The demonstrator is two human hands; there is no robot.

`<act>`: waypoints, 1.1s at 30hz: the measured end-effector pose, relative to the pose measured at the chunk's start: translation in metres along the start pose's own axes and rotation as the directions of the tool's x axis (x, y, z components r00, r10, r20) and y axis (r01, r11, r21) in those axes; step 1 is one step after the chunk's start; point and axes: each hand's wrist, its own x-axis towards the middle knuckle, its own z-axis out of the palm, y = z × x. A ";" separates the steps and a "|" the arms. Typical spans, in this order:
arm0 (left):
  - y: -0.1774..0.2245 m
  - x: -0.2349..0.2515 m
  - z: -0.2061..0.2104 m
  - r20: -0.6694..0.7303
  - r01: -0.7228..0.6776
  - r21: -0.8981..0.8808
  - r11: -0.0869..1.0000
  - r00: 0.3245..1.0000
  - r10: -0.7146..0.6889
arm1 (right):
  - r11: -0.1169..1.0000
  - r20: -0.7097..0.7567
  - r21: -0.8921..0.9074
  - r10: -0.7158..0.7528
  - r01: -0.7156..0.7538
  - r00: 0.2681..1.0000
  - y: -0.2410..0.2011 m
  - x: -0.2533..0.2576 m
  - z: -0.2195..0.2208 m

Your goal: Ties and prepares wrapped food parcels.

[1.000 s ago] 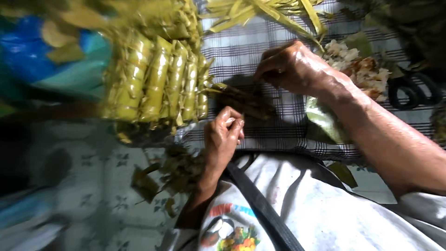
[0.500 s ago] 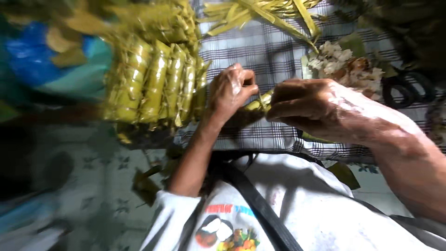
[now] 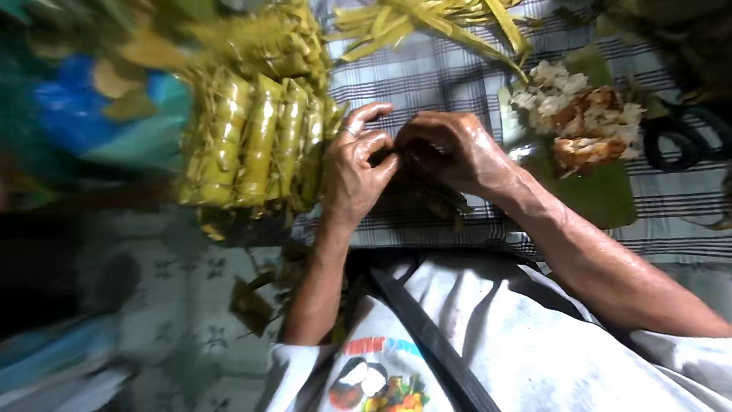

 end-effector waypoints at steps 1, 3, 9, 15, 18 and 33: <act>0.001 0.000 0.002 -0.027 -0.045 0.088 0.995 0.999 0.047 | 1.000 0.017 0.004 0.003 -0.004 1.000 0.000 -0.004 0.001; 0.003 0.001 0.004 -0.064 -0.120 0.237 0.964 0.988 0.139 | 0.999 0.049 0.018 0.032 -0.033 0.998 -0.002 -0.006 0.000; 0.016 -0.009 0.010 -0.102 -0.003 0.039 0.999 0.995 0.007 | 0.960 0.064 0.168 0.215 -0.223 0.974 -0.005 -0.008 0.000; 0.015 -0.012 0.020 -0.064 0.232 -0.274 0.933 0.964 -0.259 | 0.946 -0.045 0.133 0.304 -0.296 0.952 -0.008 -0.023 0.006; 0.017 -0.012 0.018 0.031 0.344 -0.327 0.880 0.935 -0.354 | 0.981 -0.140 -0.021 0.190 -0.194 0.972 -0.018 -0.027 0.010; 0.022 -0.011 -0.008 0.016 0.121 0.204 0.971 0.992 -0.127 | 0.983 0.011 -0.162 0.085 -0.082 0.996 -0.009 -0.023 -0.008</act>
